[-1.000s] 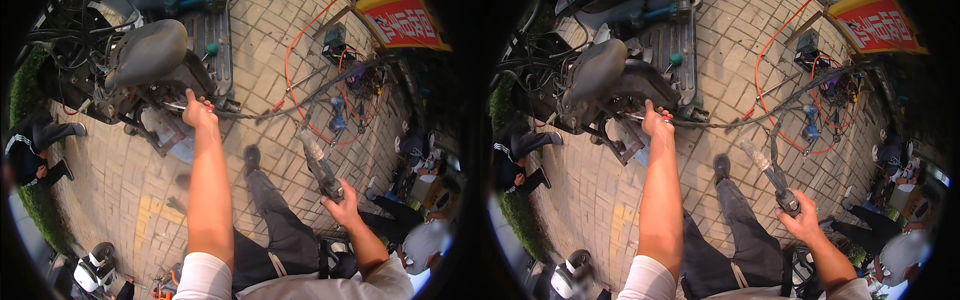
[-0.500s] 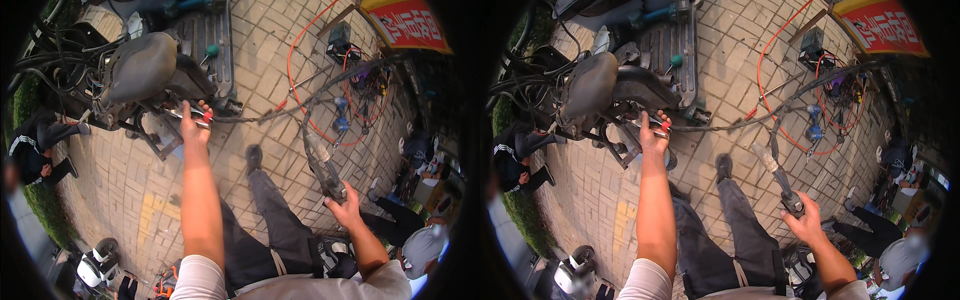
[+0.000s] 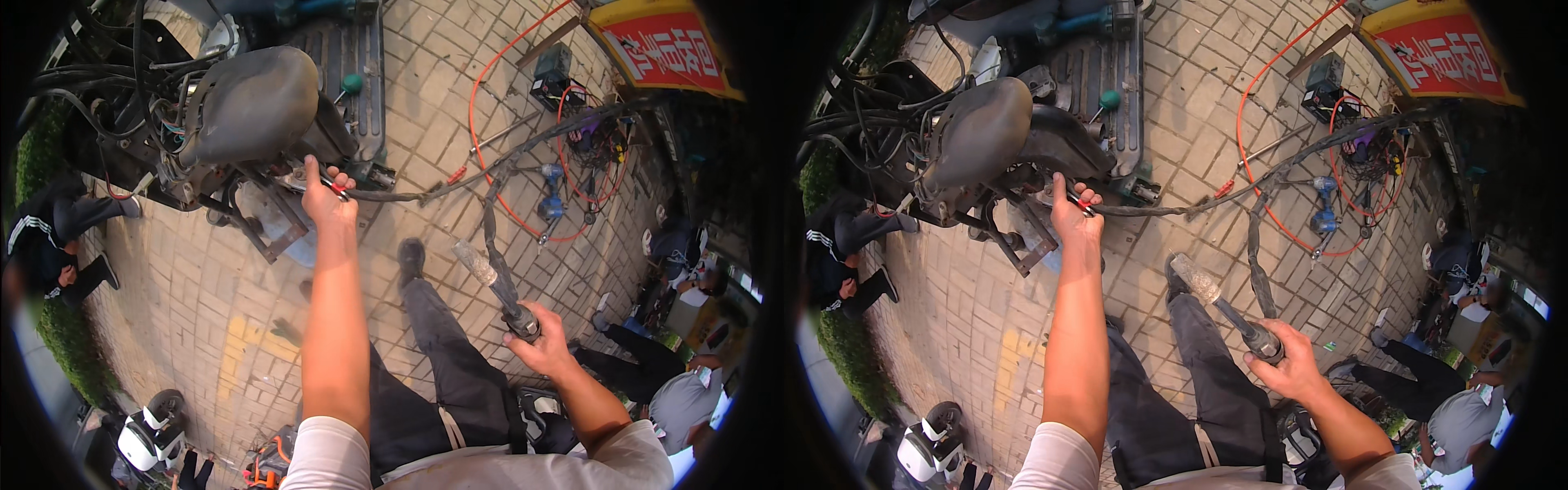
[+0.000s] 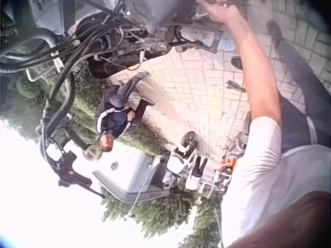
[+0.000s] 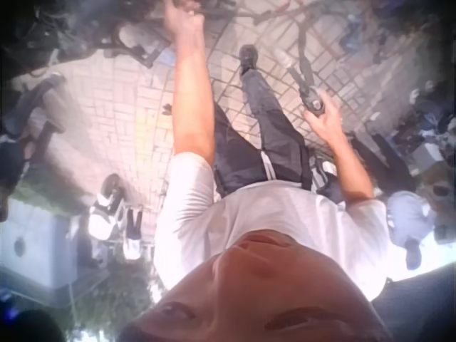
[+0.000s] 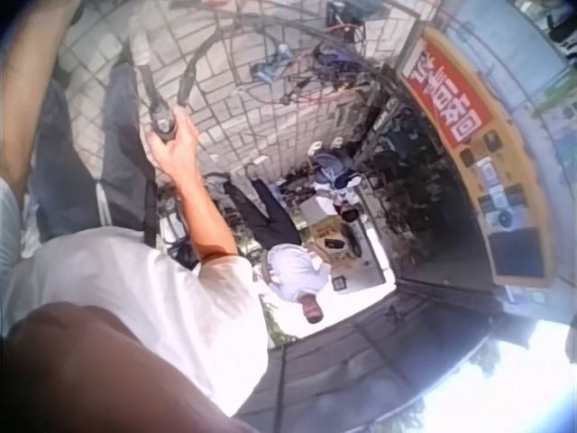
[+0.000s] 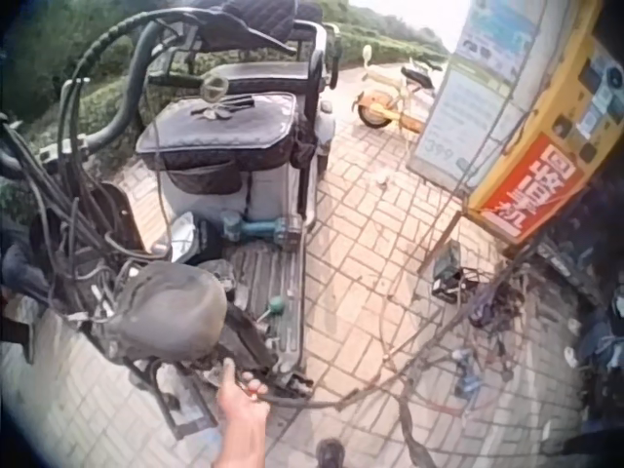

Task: The person welds a metal frame attached to a scooter using a handheld welding torch. They repeatedly position the torch, weld specific joints, and use a clamp to hold parts in place while working.

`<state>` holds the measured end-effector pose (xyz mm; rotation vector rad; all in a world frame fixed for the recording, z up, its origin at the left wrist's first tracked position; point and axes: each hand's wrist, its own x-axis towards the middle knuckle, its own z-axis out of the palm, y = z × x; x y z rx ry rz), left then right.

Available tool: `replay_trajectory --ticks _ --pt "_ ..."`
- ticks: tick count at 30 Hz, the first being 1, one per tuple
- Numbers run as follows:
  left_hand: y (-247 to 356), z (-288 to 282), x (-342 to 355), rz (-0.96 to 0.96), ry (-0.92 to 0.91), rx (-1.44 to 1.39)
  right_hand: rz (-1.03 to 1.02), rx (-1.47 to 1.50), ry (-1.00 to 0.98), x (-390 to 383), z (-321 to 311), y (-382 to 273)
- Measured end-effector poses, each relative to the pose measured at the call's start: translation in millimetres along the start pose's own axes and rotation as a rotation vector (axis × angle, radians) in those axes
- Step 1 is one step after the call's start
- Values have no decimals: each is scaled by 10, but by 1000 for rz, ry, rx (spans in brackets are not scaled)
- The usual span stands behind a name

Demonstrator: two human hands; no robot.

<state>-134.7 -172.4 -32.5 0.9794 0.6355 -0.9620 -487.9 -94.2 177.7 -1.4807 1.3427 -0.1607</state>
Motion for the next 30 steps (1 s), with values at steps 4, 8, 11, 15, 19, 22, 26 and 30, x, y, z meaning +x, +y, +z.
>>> replay_trajectory --ticks 4,8,11,15,19,22,26,30 --pt "-93 330 70 80 224 -8 -27 -41 -7 1 -50 -30" --pt "-8 75 142 -14 21 21 -7 -77 -11 -20 -117 -64" --pt "71 -93 105 -71 -125 45 36 -54 -27 -24 -107 -11" --pt "142 -220 99 -100 -244 21 -18 -42 -21 -4 -2 -13" --pt "141 -385 8 -84 -217 71 -27 -47 -25 -3 65 -63" --pt "123 -451 -31 -64 -186 188 -34 -48 -35 17 113 -85" --pt "76 -551 -205 -75 -119 249 -49 -42 -37 20 179 -133" --pt "65 -811 -261 -22 -142 200 -135 -47 -36 26 253 -168"
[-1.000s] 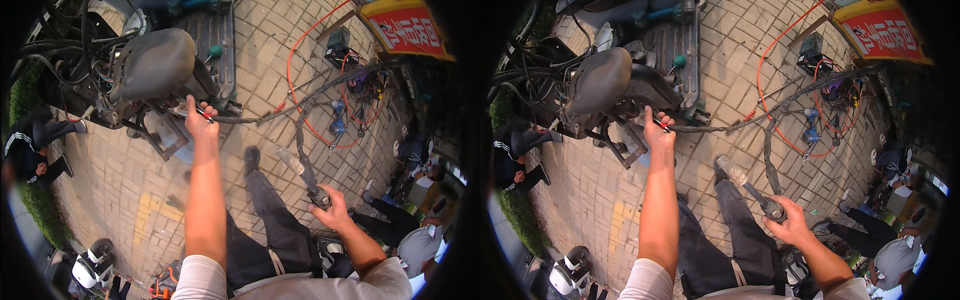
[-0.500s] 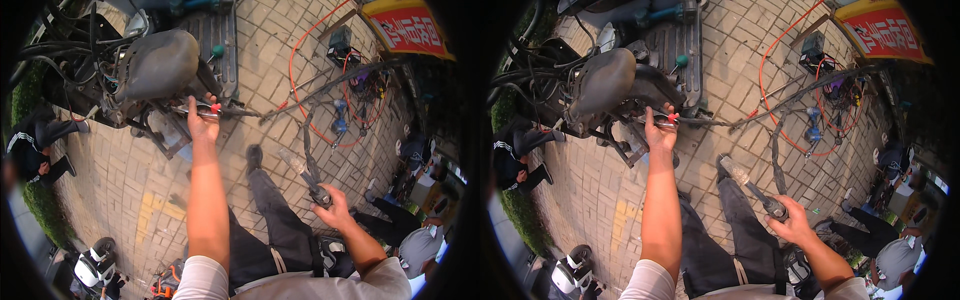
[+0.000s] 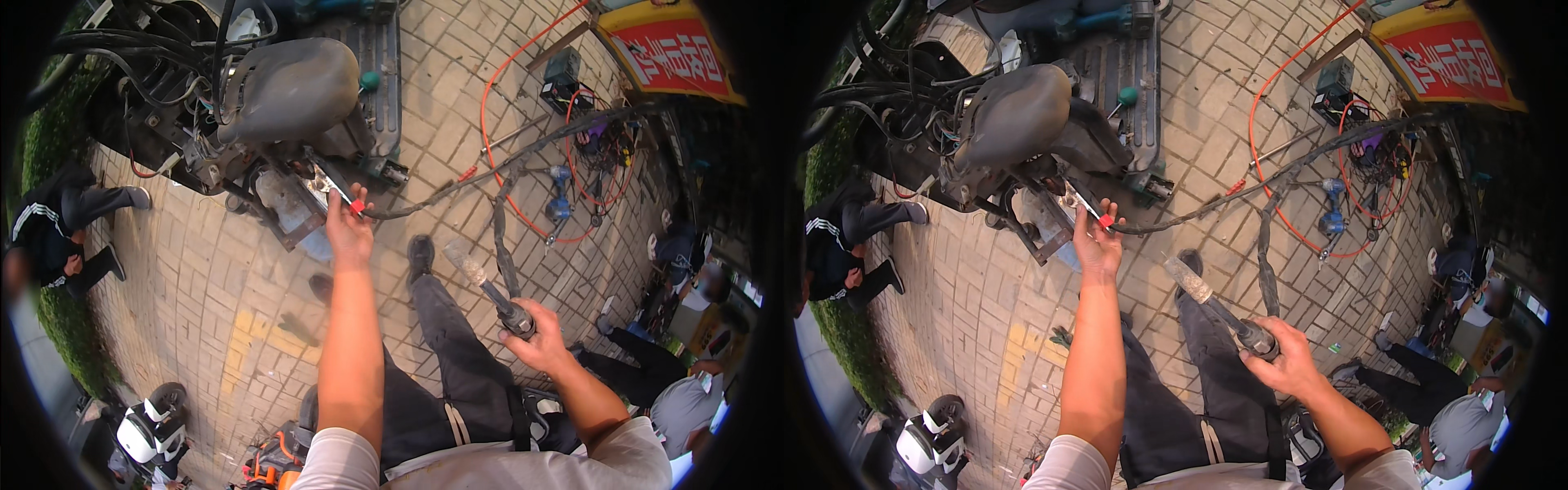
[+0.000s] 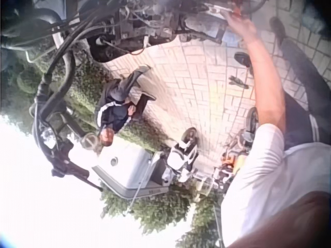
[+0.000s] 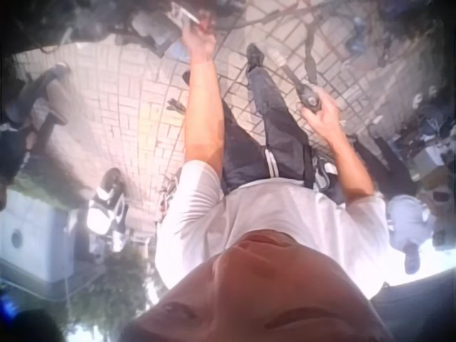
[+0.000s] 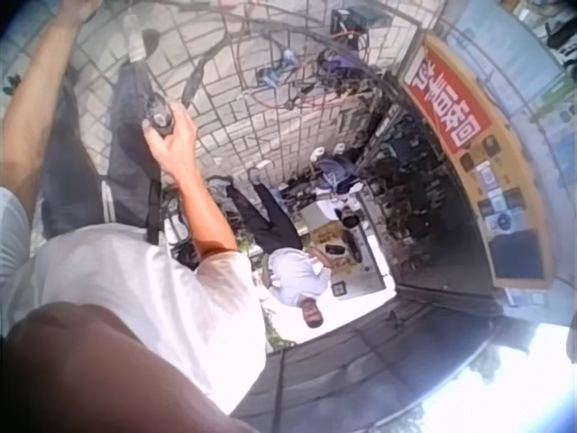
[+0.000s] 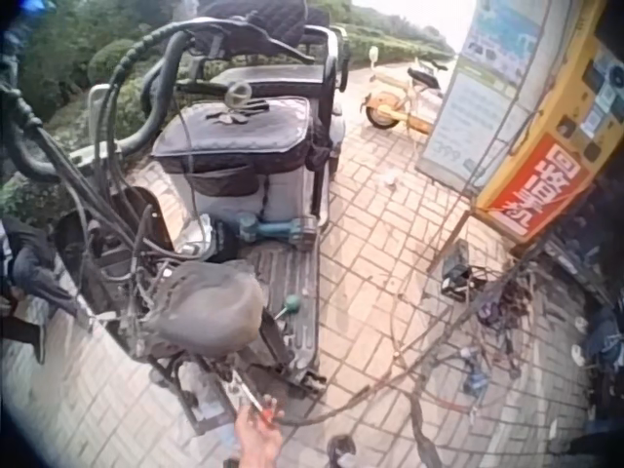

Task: The person welds a metal frame attached to a scooter using a handheld welding torch. They repeatedly position the torch, weld specific joints, and use a clamp to hold parts in place while working.

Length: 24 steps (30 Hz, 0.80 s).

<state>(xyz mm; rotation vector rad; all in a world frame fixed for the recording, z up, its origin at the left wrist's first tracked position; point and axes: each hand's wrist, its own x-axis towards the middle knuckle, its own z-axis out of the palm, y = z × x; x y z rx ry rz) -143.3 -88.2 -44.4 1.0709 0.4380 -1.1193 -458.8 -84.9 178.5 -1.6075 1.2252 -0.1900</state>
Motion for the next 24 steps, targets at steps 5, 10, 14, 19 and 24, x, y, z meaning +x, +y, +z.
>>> replay_trajectory --ticks 5,10,14,19,24 --pt "-74 -236 -87 74 -66 -102 -40 -24 -3 4 50 -23" --pt "-42 -65 -77 28 -107 -47 49 -11 -53 -23 46 5" --pt "16 -5 -25 -160 -245 -92 39 -5 -31 -8 57 2" --pt "-150 65 -9 -118 -180 -35 -10 -28 -23 8 50 19" --pt "-175 406 -92 100 155 134 46 -8 -29 19 17 65"
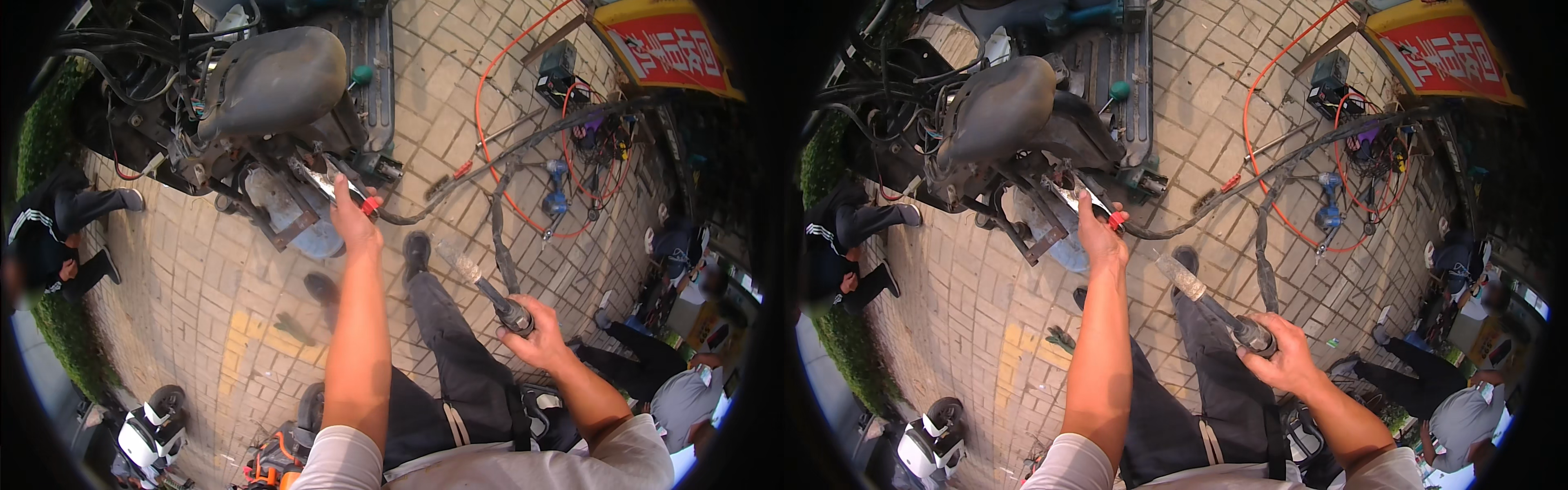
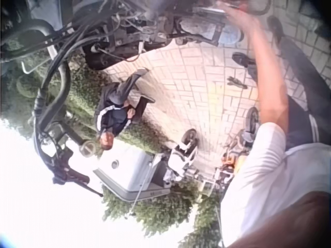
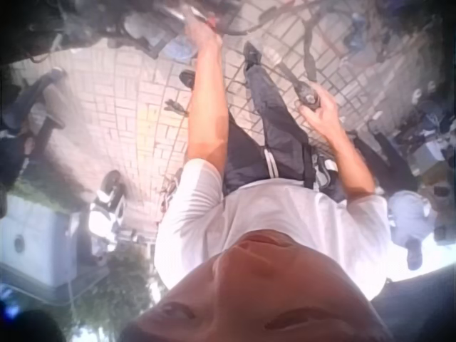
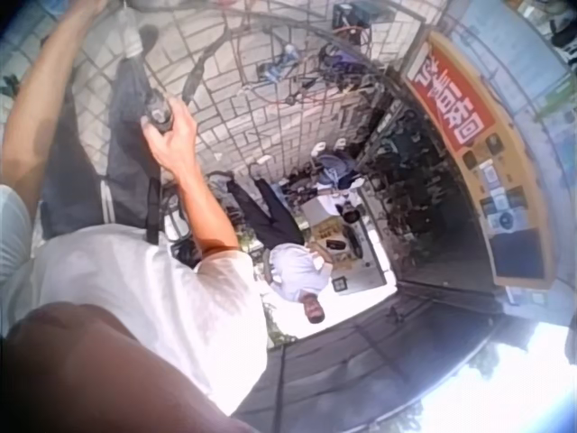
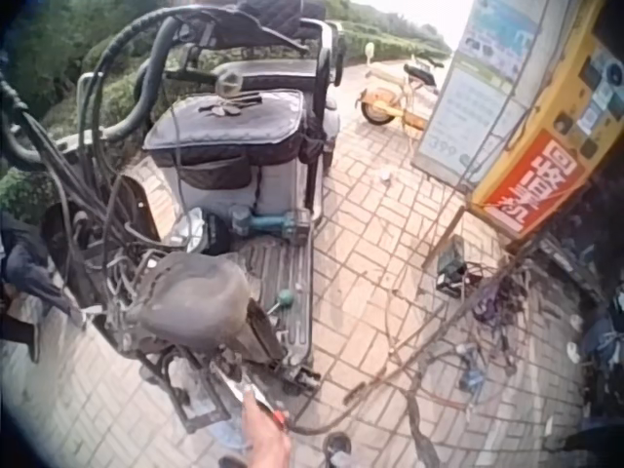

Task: The person welds a metal frame attached to a scooter using a handheld welding torch. They repeatedly position the torch, weld specific joints, and use a clamp to hold parts in place while working.

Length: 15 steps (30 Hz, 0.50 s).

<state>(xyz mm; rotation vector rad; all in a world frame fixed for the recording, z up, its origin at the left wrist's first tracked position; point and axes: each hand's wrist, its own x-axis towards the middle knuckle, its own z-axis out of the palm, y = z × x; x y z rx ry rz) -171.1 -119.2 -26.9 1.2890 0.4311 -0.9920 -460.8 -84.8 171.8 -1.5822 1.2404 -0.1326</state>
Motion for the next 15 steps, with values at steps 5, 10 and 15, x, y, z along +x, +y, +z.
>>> replay_trajectory --ticks 5,10,15 --pt "54 160 -88 16 264 170 -33 1 15 36 -60 -57" --pt "189 346 -9 134 488 625 4 73 18 13 -171 -56" --pt "503 683 -161 113 580 863 -49 115 77 27 -396 -23"
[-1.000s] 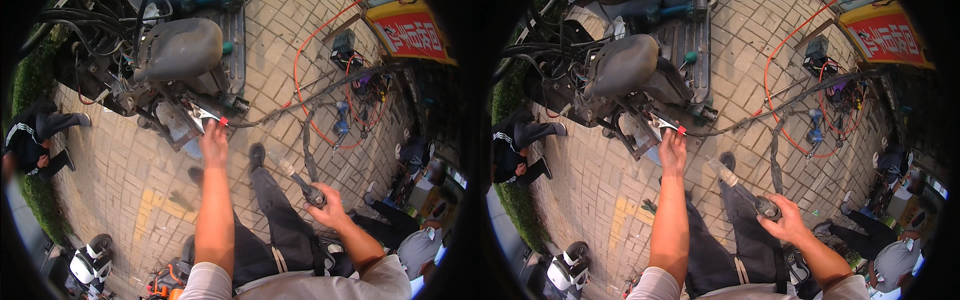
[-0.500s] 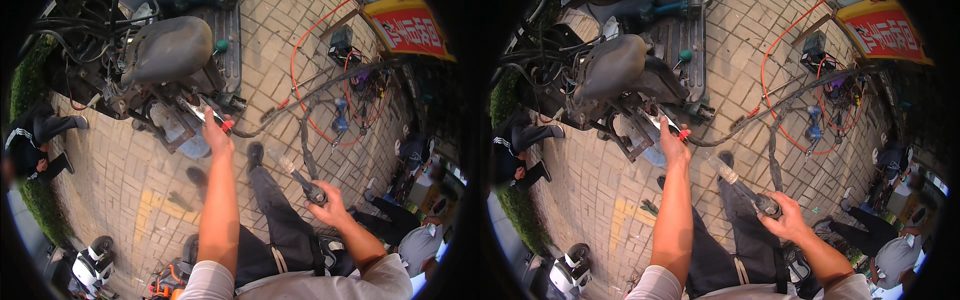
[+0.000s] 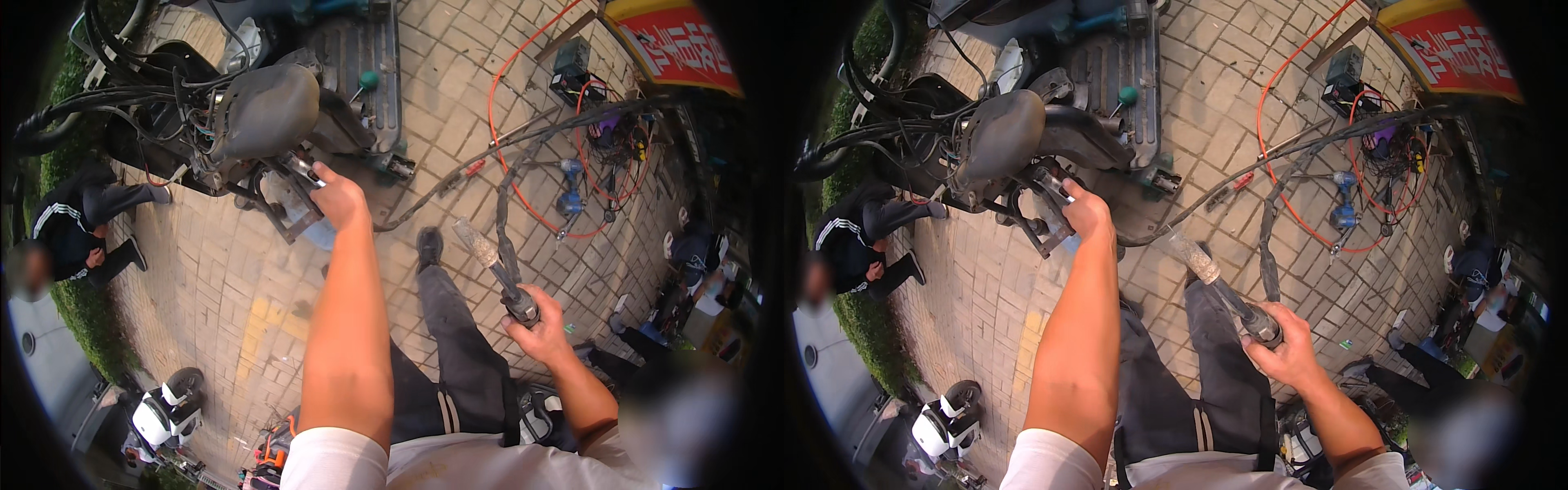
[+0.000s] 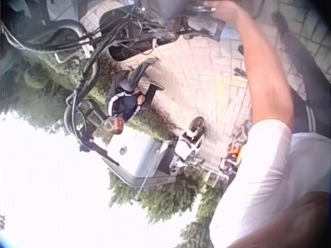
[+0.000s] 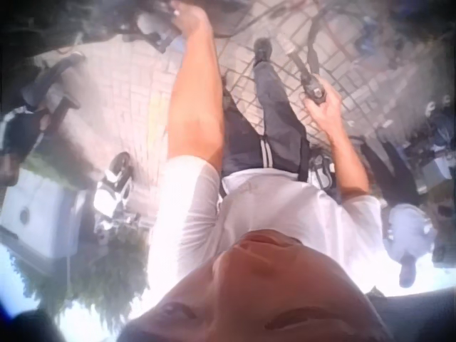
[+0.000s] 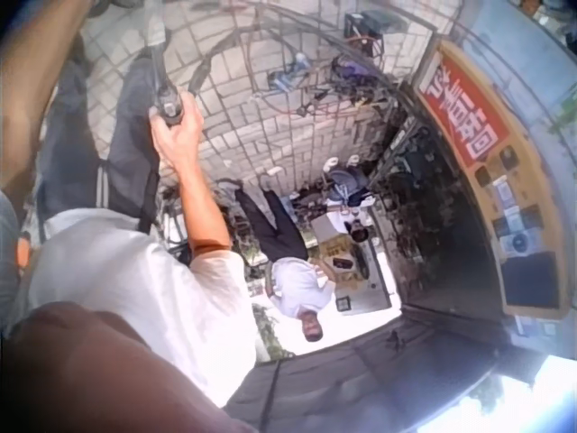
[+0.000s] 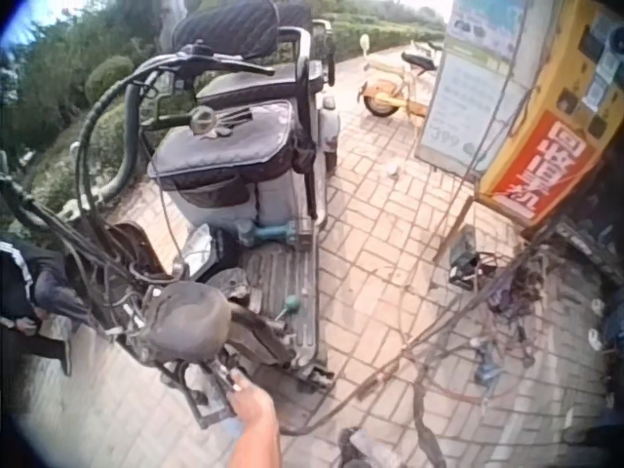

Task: The person welds a metal frame attached to a scooter using a handheld welding torch. They repeatedly position the torch, weld specific joints, and use a clamp to hold parts in place while working.

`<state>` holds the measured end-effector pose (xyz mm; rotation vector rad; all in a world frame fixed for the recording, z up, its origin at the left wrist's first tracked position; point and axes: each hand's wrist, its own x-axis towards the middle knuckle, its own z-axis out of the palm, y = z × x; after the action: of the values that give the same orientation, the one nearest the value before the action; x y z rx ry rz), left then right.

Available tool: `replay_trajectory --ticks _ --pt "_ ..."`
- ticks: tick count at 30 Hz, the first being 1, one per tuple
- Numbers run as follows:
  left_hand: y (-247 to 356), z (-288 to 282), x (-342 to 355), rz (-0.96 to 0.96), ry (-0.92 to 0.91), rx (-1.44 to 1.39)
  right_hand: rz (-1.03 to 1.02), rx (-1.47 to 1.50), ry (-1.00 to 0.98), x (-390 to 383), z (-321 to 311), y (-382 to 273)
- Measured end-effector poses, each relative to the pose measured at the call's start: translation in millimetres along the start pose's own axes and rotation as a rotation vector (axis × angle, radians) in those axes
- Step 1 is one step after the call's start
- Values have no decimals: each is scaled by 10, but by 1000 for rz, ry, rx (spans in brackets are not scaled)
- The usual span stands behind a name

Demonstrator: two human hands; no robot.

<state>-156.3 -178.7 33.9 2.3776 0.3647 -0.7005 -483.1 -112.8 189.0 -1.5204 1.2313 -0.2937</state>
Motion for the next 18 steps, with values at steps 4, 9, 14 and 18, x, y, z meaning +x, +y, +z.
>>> replay_trajectory --ticks 4,9,14,18 --pt "136 -45 -19 -129 28 99 38 50 67 -37 -178 141" --pt "182 64 238 -121 88 143 140 109 79 -11 -372 228" --pt "151 281 343 -154 107 280 187 198 140 -59 -474 403" --pt "81 305 385 -160 -52 12 147 111 118 -43 -515 483"
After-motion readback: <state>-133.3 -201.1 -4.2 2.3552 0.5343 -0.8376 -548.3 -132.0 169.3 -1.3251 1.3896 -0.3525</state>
